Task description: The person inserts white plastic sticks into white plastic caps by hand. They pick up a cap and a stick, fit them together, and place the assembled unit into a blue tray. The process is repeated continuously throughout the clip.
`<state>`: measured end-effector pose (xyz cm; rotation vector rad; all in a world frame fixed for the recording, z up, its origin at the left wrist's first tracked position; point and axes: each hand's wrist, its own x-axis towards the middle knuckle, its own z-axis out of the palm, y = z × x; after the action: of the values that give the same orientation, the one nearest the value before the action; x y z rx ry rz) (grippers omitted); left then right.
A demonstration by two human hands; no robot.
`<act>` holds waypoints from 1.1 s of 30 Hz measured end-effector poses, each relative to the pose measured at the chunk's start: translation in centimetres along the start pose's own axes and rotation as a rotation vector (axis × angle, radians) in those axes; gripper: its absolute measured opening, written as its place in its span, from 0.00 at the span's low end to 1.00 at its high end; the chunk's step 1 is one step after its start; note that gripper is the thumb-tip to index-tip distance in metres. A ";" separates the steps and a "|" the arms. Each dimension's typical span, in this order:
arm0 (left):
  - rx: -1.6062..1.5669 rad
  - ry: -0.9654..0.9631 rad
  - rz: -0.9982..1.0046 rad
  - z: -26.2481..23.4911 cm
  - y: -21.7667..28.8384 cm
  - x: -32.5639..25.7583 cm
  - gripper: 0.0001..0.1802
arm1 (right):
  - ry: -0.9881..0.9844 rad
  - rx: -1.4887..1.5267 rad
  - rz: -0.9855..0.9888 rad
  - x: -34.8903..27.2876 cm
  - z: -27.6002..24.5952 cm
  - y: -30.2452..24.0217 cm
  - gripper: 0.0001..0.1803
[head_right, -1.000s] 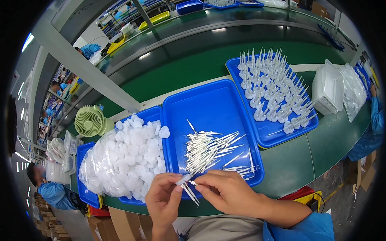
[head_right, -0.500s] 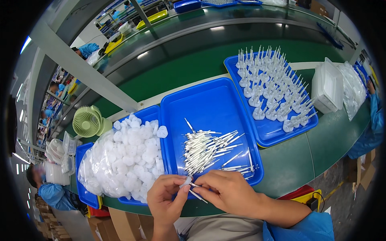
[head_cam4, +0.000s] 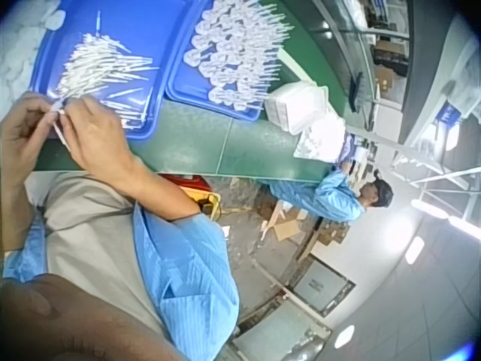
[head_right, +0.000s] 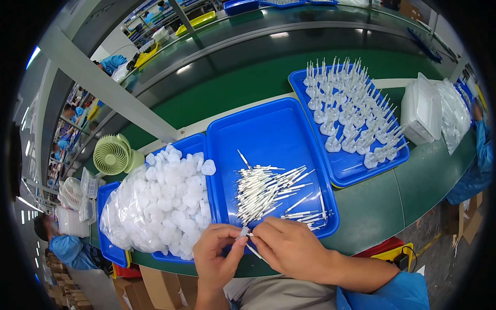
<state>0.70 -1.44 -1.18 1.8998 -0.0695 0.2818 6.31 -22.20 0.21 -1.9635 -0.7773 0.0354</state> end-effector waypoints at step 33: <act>0.026 0.055 0.220 -0.7 1.2 0.7 0.19 | 0.097 0.067 -0.078 -0.3 0.3 -0.3 0.13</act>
<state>1.02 -1.12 0.33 1.9108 -0.2396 0.4851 5.87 -21.99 0.18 -1.8563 -0.7788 -0.0787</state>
